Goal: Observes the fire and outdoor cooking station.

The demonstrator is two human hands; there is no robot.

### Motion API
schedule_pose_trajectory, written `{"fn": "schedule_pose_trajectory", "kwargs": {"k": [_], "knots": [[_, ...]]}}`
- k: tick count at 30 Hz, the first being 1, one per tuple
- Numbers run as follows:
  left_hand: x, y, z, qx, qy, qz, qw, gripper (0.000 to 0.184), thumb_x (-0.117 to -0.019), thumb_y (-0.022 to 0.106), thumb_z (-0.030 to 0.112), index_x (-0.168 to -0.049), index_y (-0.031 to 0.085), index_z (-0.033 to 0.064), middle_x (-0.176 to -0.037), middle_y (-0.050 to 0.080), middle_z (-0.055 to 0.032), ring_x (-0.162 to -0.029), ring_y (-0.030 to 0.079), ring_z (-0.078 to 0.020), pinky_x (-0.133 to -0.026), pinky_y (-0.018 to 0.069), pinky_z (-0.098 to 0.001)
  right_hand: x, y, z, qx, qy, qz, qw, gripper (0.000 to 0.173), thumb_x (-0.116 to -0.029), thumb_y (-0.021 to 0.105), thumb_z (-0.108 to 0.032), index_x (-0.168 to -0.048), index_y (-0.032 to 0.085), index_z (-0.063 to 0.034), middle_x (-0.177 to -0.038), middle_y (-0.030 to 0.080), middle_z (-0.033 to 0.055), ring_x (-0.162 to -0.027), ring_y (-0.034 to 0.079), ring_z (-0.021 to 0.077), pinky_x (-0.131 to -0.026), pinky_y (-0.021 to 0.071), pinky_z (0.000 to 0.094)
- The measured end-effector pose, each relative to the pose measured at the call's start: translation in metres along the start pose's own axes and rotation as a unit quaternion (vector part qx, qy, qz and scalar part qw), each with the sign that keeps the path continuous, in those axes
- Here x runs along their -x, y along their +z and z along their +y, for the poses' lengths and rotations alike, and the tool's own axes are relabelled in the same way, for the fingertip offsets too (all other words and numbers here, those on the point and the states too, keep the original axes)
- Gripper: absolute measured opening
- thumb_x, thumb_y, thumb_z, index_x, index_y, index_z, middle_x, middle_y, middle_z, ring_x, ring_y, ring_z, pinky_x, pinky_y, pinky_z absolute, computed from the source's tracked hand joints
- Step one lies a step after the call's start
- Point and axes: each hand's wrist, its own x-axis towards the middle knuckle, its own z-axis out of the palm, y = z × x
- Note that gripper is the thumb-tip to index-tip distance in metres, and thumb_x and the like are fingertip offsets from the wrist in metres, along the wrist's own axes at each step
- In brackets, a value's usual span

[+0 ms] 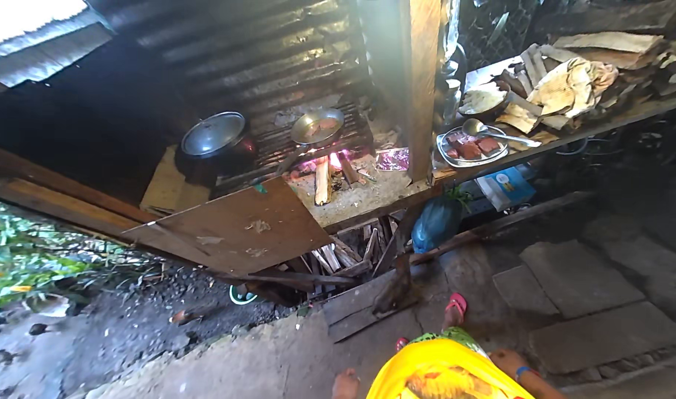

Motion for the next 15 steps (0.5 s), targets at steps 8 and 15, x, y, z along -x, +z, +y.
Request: {"fn": "schedule_pose_trajectory", "kwargs": {"k": [8,15], "knots": [[-0.001,0.001,-0.002,0.006,0.000,-0.001,1.000,0.040,-0.0977,0.065,0.024,-0.136,0.065,0.0149,-0.126,0.071,-0.0147,-0.119,0.067,-0.0324,-0.101,0.0533,-0.0565,0.010,-0.004,-0.006,0.010,0.002,-0.011,1.000,0.049,-0.1031,0.057,-0.045,-0.129,0.068,-0.0049,-0.132,0.067,0.0206,-0.129,0.060,0.0350,-0.111,0.0443,0.0564],[-0.001,0.002,-0.004,0.006,0.003,-0.003,1.000,0.040,-0.0990,0.064,0.027,-0.137,0.065,0.0154,-0.127,0.071,-0.0148,-0.120,0.067,-0.0322,-0.103,0.0525,-0.0563,0.005,-0.005,-0.001,0.017,-0.005,-0.008,1.000,0.051,-0.1018,0.059,-0.048,-0.128,0.069,-0.0056,-0.130,0.068,0.0195,-0.128,0.061,0.0351,-0.111,0.0450,0.0563]]}}
